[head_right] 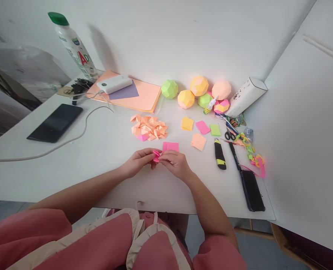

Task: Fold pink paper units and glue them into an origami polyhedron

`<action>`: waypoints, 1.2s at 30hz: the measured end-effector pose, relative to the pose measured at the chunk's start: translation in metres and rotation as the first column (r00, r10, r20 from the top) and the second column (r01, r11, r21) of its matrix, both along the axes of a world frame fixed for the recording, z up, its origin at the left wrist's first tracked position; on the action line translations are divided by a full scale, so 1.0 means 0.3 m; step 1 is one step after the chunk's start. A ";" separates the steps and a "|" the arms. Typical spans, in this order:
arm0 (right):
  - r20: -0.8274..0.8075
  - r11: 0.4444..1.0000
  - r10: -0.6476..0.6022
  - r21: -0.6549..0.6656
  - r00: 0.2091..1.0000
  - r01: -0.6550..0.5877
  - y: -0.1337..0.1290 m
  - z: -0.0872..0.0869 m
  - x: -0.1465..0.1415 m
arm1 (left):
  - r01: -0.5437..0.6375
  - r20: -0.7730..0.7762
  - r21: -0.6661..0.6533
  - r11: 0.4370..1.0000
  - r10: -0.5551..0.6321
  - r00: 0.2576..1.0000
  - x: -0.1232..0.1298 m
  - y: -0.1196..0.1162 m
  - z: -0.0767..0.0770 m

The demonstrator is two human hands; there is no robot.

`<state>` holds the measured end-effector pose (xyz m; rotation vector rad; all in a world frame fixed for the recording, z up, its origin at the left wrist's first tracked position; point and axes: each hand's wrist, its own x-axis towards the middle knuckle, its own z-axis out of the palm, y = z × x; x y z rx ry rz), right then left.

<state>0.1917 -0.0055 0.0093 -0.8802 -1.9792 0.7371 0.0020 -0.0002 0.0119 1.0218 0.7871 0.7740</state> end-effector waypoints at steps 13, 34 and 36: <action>-0.105 0.883 -0.021 -0.468 0.994 -0.031 -0.012 0.030 0.000 | 0.102 -0.170 0.162 0.982 -0.074 0.983 -0.002 -0.009 -0.011; -0.290 0.767 -0.187 -0.640 0.939 -0.044 -0.024 0.052 -0.032 | 0.072 -0.029 0.186 0.980 -0.068 0.997 -0.004 -0.017 -0.014; -0.272 0.758 -0.179 -0.651 0.945 -0.044 -0.023 0.048 -0.033 | 0.061 -0.047 0.215 0.975 -0.052 0.998 -0.006 -0.019 -0.011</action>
